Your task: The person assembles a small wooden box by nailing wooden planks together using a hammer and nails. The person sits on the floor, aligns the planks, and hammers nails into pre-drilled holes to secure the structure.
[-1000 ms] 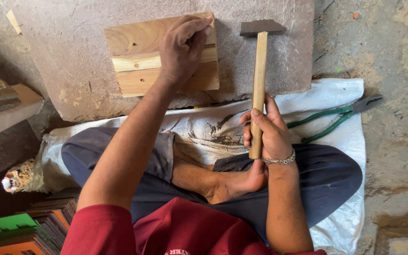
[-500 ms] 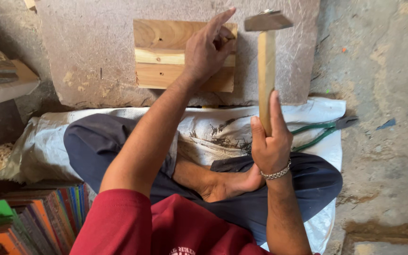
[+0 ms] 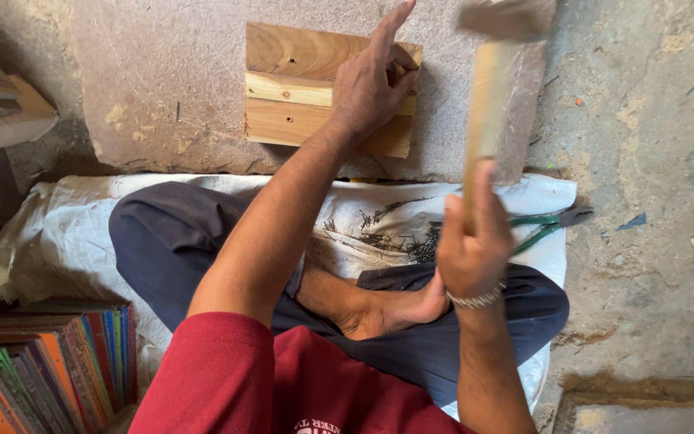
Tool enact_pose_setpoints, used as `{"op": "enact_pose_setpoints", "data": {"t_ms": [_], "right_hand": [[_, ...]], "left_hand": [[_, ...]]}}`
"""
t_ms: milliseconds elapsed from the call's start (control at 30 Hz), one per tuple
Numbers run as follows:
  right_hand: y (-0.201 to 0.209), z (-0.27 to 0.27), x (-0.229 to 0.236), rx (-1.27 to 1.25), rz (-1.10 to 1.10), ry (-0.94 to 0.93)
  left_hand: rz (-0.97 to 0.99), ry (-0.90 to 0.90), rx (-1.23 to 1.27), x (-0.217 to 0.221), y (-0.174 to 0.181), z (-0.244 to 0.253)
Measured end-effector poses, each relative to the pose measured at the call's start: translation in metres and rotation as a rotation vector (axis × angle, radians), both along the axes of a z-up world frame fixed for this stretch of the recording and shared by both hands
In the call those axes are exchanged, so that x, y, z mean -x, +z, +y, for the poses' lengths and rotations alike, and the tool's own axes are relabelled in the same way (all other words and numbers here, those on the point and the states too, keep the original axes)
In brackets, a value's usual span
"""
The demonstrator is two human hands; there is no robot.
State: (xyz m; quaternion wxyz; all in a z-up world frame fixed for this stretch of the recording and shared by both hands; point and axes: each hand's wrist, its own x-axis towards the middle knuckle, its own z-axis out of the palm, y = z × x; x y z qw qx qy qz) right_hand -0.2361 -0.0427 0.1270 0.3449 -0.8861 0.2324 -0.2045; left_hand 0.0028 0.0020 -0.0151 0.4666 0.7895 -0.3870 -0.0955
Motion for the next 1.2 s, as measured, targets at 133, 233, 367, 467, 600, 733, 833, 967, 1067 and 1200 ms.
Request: {"op": "enact_pose_setpoints", "data": {"t_ms": [133,233,367,467,600,733,833,967,1067,1200], "right_hand": [[-0.005,-0.003,-0.007,-0.020,0.397,-0.020],[0.003,-0.005,0.000,-0.034,0.331,-0.027],[0.012,-0.004,0.008,0.113,-0.017,0.018],[0.002,0.006,0.010,0.168,-0.105,-0.028],[-0.014,0.006,-0.011,-0.006,0.302,-0.063],[0.010,-0.010,-0.007,0.301,0.066,0.119],[0.042,-0.027,0.005,0.090,-0.136,-0.183],[0.036,-0.018,0.011,0.165,-0.497,-0.229],[-0.010,0.005,-0.005,0.218,-0.229,-0.129],[-0.052,0.006,0.002,0.046,0.145,0.010]], "left_hand": [[-0.015,-0.003,0.011,0.000,0.004,0.000],[0.061,-0.004,-0.004,0.003,0.007,0.004],[0.077,0.036,0.074,-0.004,0.010,0.001],[0.026,0.107,0.099,0.002,0.004,0.006],[0.101,0.072,0.096,-0.004,0.004,0.000],[0.122,0.073,0.099,-0.002,0.002,0.002],[0.138,0.069,0.092,-0.008,0.002,-0.001],[0.103,0.077,0.218,-0.003,-0.006,0.005],[0.208,0.109,0.133,-0.006,-0.009,-0.002],[0.107,0.153,0.190,-0.002,-0.014,-0.006]]}}
